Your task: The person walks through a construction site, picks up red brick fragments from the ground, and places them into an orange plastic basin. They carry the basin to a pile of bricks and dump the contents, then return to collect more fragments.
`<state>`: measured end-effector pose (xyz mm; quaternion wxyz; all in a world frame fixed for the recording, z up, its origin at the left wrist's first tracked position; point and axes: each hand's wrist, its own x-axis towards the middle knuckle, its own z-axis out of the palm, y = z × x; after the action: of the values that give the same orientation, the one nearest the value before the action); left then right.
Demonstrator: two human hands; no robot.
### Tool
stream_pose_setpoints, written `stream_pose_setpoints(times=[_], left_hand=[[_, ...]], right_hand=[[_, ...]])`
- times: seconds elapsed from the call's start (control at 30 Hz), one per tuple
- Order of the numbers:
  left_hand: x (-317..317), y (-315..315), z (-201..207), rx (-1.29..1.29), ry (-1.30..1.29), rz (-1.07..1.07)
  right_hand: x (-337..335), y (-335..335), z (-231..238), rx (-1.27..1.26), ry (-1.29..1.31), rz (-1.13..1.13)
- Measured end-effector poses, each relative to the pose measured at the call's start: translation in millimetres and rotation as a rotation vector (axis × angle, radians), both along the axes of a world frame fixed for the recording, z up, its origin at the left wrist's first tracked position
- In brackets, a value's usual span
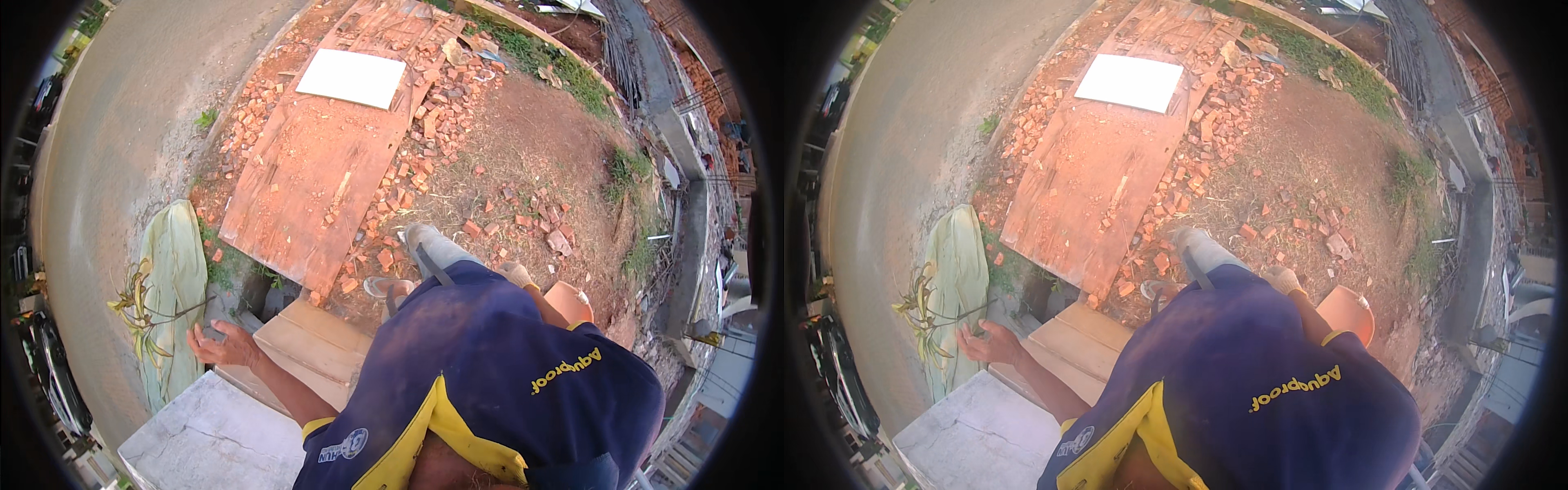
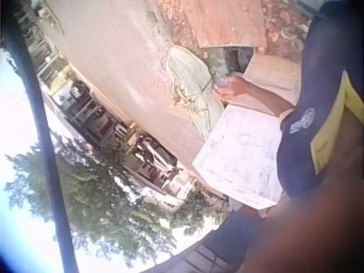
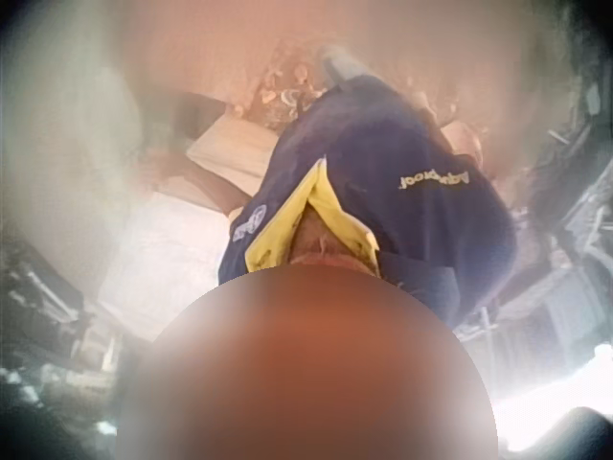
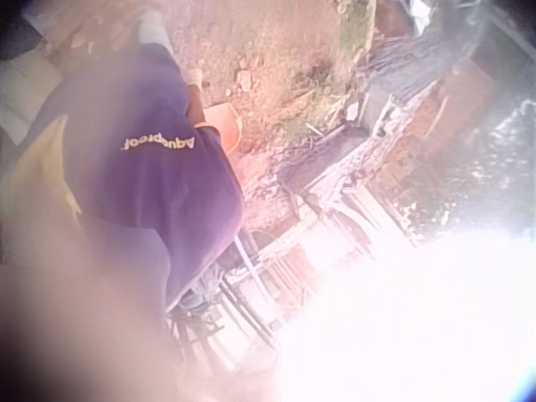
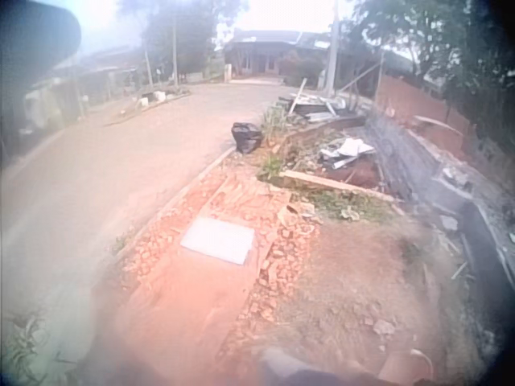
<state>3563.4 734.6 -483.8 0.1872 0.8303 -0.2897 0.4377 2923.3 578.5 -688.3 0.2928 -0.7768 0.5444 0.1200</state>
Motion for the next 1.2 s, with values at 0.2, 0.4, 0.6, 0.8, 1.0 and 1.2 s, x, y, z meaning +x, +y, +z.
stream_pose_setpoints(times=[0.2, 0.4, 0.6, 0.8, 1.0, 1.2], left_hand=[[0.7, -131.8, 7.0, -0.12, 0.211, -0.348], [-19.6, -223.7, 4.8, 0.07, 0.237, -0.603], [-46.5, -285.3, -28.3, 0.222, 0.277, -0.872], [-115.9, -367.1, -66.9, 0.342, 0.32, -1.26], [-219.4, -399.5, -75.1, 0.423, 0.434, -1.589], [-248.4, -364.5, -102.3, 0.612, 0.393, -1.714]], right_hand=[[5.5, 41.4, 21.9, 0.073, -0.023, -0.305], [-3.8, 77.3, -6.3, 0.028, -0.044, -0.983], [21.1, 155.2, 6.4, 0.123, -0.049, -1.277], [91.0, 281.6, 39.1, 0.051, -0.101, -1.934], [203.2, 405.0, 68.6, 0.315, 0.182, -1.981], [215.6, 482.2, 107.3, 0.385, 0.454, -2.117]])
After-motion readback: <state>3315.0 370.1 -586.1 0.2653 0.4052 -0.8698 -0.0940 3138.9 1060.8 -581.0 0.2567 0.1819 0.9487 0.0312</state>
